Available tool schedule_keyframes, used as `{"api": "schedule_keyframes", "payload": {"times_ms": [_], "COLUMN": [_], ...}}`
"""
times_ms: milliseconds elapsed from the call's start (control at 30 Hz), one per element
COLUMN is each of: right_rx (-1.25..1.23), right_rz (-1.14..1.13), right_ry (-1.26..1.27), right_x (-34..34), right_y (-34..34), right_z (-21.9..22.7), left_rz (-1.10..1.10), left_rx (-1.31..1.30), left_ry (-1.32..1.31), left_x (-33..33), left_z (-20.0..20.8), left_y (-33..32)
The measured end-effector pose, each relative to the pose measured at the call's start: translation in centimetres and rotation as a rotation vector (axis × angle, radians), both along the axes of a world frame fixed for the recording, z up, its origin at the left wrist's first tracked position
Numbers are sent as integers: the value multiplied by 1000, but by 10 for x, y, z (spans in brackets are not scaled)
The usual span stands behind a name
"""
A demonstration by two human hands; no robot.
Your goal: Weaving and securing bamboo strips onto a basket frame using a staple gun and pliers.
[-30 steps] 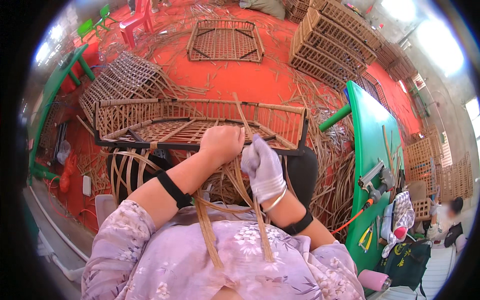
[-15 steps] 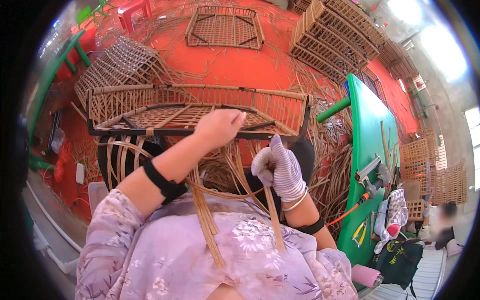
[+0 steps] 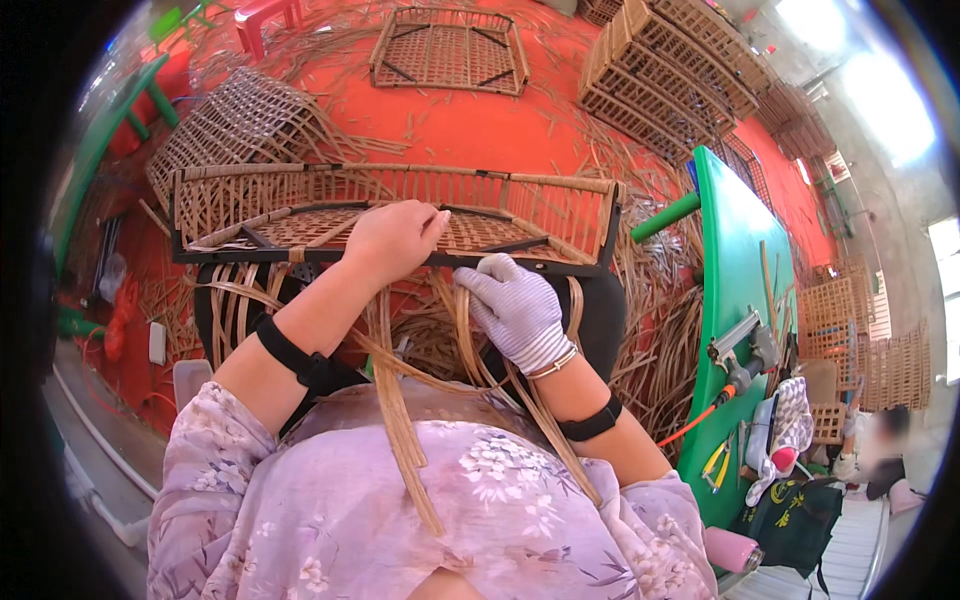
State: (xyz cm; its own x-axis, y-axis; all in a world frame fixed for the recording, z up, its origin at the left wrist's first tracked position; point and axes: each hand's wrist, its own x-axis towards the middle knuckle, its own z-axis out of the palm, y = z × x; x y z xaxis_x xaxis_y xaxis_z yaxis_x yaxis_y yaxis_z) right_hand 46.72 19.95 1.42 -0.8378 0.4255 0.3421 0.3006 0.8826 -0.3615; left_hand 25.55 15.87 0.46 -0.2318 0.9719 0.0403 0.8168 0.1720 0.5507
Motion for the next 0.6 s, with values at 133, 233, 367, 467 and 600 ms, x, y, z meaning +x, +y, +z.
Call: {"api": "schedule_keyframes", "payload": {"times_ms": [133,233,367,467,600], "right_rx": [-176,-501,-1654,-1690,-1625], "right_rz": [123,-3,-151,-289,-286], "right_ry": [364,524,985,842,850], "right_x": [-17,-21,-31,-26,-19], "right_y": [6,9,9,-23,-44], "right_z": [-10,-30,-5,15,28], "left_rz": [-10,-19,31,60,71], "left_rx": [25,35,125,118,56], "left_ry": [43,51,104,135,150], "left_x": [2,7,8,11,10], "left_z": [-10,-3,-9,-5,-4], "left_y": [3,5,5,4,1]}}
